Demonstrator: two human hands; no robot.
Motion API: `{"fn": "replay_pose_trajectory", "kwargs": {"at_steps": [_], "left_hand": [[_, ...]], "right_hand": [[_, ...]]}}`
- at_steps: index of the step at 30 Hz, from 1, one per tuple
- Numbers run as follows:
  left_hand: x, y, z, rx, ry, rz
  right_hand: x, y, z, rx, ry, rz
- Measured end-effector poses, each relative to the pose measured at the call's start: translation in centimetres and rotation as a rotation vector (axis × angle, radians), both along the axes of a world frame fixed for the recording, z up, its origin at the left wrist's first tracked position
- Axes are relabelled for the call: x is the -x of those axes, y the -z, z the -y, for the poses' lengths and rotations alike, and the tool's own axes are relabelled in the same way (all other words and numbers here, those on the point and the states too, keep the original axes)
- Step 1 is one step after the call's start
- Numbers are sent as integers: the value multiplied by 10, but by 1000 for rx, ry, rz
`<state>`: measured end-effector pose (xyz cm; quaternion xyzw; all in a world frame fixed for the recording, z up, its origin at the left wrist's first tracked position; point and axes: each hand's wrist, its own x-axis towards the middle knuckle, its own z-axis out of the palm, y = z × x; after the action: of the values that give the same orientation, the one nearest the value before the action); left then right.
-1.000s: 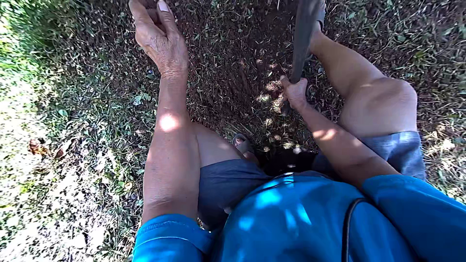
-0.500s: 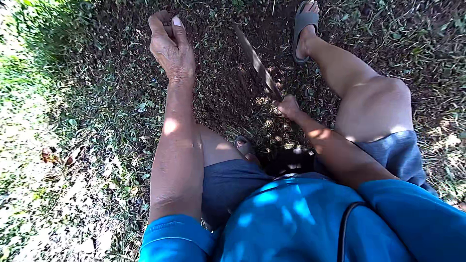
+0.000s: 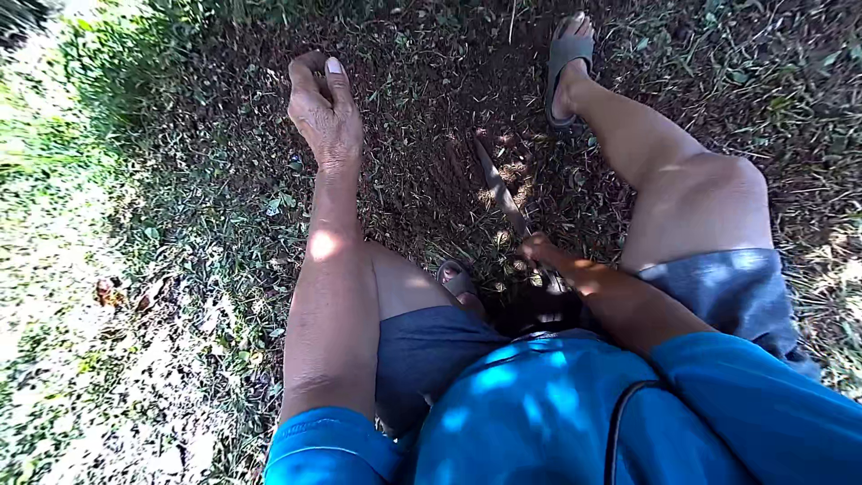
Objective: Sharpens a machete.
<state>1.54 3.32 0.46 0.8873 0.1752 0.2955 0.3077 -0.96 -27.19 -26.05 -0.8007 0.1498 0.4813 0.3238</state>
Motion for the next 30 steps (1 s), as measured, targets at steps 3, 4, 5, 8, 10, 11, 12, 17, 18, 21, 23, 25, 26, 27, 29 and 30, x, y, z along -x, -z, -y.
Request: {"fn": "replay_pose_trajectory", "kwargs": {"at_steps": [3, 4, 5, 8, 10, 11, 12, 17, 18, 21, 23, 25, 26, 27, 29, 30], "left_hand": [[0, 5, 3, 3, 15, -37], [-2, 5, 4, 0, 21, -34], [-4, 4, 5, 0, 23, -27], [-6, 3, 10, -9, 10, -25], [-4, 1, 10, -19, 5, -43], [-3, 1, 9, -14, -1, -41], [-1, 0, 8, -6, -10, -41], [10, 1, -5, -8, -39, 49], [11, 1, -7, -1, -37, 66], [9, 1, -10, -1, -34, 108], [6, 1, -8, 0, -28, 118], [4, 1, -2, 8, -18, 109], [4, 1, 1, 13, -20, 94], [3, 2, 2, 19, -19, 87], [4, 4, 3, 26, -18, 72], [4, 3, 2, 26, -22, 59]], "right_hand": [[8, -20, 0, 46, -101, 49], [7, -28, 1, 54, -139, 80], [6, -34, 2, 56, -179, 107], [-2, -43, 5, 25, -287, 196], [-14, -54, -5, -2, -340, 283], [-21, -64, -12, -17, -348, 329], [-31, -77, -20, -35, -343, 373], [-71, -138, -37, -434, 73, 751], [-78, -148, -38, -563, 209, 811], [-89, -161, -46, -893, 529, 889], [-80, -133, -45, -787, 572, 851], [-55, -83, -29, -386, 360, 610], [-41, -62, -19, -181, 171, 396], [-28, -43, -11, -39, -7, 215], [-6, -25, -9, 65, -189, 28], [0, -31, -13, 63, -212, 4]]}}
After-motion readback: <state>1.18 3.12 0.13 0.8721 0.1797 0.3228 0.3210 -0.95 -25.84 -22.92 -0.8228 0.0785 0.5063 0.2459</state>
